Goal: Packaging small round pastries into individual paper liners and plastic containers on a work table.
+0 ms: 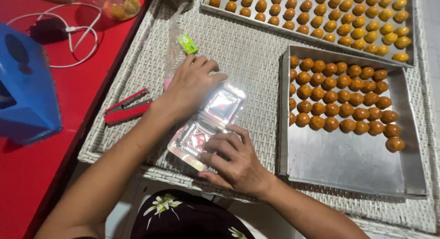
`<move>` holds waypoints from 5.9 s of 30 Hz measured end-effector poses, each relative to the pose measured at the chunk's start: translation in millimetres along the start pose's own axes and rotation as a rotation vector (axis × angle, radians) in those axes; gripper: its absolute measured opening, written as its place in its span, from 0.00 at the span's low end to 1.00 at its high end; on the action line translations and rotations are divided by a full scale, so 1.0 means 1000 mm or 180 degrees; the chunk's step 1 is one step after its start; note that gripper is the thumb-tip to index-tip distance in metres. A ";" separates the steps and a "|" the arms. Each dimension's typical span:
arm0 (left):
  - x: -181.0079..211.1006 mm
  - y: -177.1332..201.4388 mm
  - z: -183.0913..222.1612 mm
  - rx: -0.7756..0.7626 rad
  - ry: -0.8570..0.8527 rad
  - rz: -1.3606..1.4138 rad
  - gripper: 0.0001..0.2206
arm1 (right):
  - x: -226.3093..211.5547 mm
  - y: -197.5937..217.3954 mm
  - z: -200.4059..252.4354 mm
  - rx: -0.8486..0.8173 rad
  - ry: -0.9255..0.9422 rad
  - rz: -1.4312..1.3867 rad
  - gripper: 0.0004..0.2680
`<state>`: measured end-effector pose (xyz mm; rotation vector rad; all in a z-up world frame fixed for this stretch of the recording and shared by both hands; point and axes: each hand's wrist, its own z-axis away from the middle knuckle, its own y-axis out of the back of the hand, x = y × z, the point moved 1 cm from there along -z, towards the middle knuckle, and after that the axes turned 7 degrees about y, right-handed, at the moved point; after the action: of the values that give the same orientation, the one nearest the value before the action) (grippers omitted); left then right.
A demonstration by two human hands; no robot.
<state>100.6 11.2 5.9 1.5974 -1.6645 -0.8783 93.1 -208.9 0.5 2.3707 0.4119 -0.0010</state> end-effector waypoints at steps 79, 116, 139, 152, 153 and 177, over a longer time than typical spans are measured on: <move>0.049 0.029 0.055 0.0846 0.1419 0.2202 0.04 | 0.015 -0.004 0.007 0.0587 -0.2273 -0.2012 0.30; 0.039 0.096 0.050 0.1597 0.2992 0.3516 0.18 | 0.020 -0.003 0.008 0.0812 -0.0666 0.0742 0.14; 0.067 0.032 0.080 0.0292 0.3671 0.4259 0.11 | 0.008 -0.006 0.013 0.0357 -0.2414 -0.1385 0.18; 0.042 0.047 0.082 0.0312 0.2422 0.0494 0.19 | 0.016 -0.011 0.019 -0.0163 -0.1944 -0.0700 0.15; 0.032 0.043 0.085 0.0680 0.2020 -0.0296 0.15 | 0.016 -0.013 0.021 -0.0240 -0.1912 -0.0538 0.18; 0.104 0.097 0.110 -0.0128 0.3409 0.3682 0.23 | 0.008 -0.001 0.022 0.0840 -0.1007 -0.0734 0.10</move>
<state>-48.0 -87.5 26.3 0.5630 -1.3266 0.4805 103.3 -220.5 -17.3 2.5064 0.5542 -0.5608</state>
